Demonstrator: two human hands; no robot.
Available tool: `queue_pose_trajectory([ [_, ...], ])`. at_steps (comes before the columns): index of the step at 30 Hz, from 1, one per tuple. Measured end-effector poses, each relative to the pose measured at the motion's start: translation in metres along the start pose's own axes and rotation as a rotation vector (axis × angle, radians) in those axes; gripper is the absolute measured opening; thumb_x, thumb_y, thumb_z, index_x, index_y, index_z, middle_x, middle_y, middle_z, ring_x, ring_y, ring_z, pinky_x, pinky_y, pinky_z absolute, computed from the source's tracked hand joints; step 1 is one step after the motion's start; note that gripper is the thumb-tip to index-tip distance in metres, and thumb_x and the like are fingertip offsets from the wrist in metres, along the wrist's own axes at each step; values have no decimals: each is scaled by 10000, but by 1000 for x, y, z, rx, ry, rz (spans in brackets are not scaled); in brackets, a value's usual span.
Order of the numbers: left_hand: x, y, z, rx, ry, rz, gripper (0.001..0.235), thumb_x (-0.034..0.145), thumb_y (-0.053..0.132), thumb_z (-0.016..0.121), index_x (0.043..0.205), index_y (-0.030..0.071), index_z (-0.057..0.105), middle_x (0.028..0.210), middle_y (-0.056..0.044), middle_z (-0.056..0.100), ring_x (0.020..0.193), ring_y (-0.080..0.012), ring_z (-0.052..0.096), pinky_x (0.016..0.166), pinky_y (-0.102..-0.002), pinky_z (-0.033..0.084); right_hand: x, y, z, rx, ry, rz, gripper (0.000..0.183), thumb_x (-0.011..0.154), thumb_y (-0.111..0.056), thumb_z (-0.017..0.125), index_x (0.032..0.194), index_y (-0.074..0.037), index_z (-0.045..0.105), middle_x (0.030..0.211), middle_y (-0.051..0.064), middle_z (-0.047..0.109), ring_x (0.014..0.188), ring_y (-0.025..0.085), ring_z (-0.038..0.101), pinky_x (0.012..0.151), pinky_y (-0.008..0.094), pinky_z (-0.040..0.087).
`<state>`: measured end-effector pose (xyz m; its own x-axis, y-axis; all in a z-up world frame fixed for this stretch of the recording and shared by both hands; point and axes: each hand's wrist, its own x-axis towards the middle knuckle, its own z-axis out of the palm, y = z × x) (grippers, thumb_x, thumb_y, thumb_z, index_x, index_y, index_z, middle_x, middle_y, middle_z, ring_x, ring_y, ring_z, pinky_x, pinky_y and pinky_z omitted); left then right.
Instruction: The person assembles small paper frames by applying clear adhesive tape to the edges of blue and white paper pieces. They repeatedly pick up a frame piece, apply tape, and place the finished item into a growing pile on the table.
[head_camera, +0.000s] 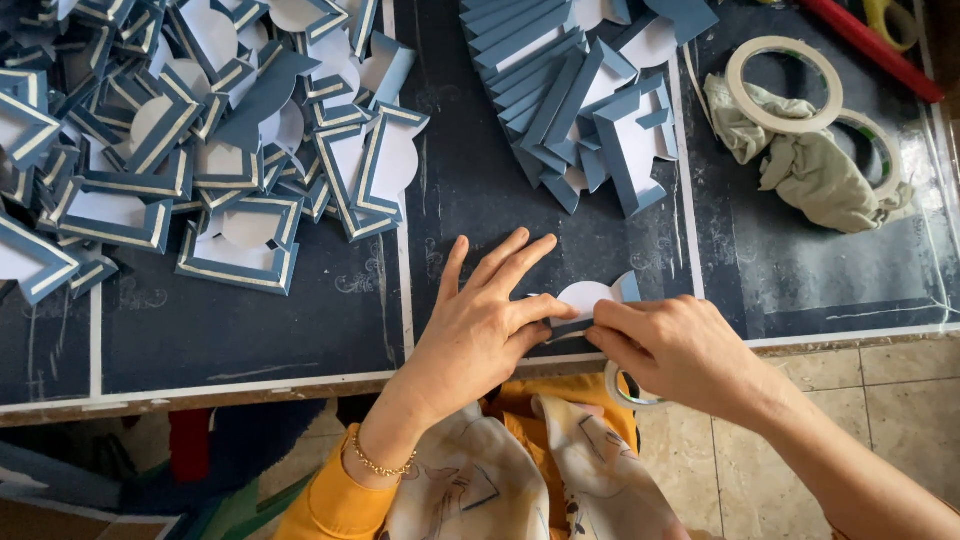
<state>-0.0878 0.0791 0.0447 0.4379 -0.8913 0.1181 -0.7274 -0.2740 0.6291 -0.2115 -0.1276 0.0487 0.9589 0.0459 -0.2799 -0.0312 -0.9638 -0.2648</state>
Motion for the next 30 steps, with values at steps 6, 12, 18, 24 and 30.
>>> queue_pose_trajectory([
  [6, 0, 2, -2, -14, 10, -7, 242, 925, 160, 588, 1084, 268, 735, 1539, -97, 379, 1470, -292, 262, 1144, -670, 92, -33, -51, 16, -397, 270, -566, 159, 806, -22, 524, 747, -168, 498, 631, -10, 438, 483, 167, 443, 336, 333, 317],
  [12, 0, 5, -5, -5, -14, 9, 241, 900, 149, 630, 1086, 265, 731, 1551, -125, 345, 1475, -317, 232, 1137, -692, 92, -31, -26, 7, -500, 53, -336, 81, 917, -214, 578, 878, -176, 518, 697, -22, 527, 520, 159, 593, 305, 340, 469],
  [18, -3, 5, 0, 24, 6, 25, 328, 871, 116, 655, 1134, 295, 737, 1548, -99, 349, 1475, -332, 219, 1132, -719, 81, -2, -5, -16, -221, -21, -124, 194, 997, -323, 495, 869, -178, 519, 665, -55, 598, 399, 233, 592, 300, 416, 460],
  [24, -3, 7, 0, 19, 46, 40, 214, 923, 185, 633, 1073, 280, 752, 1529, -111, 389, 1466, -336, 256, 1130, -717, 106, 7, -1, -19, -85, -152, 4, 192, 995, -371, 477, 879, -219, 493, 648, -49, 631, 549, 309, 582, 460, 433, 406],
  [30, -2, 10, 1, 37, 41, 12, 131, 882, 231, 674, 990, 261, 741, 1526, -95, 398, 1462, -338, 265, 1124, -718, 106, 9, 1, -16, -123, -126, 28, 188, 986, -375, 480, 878, -223, 492, 555, 6, 598, 482, 333, 539, 432, 438, 378],
])
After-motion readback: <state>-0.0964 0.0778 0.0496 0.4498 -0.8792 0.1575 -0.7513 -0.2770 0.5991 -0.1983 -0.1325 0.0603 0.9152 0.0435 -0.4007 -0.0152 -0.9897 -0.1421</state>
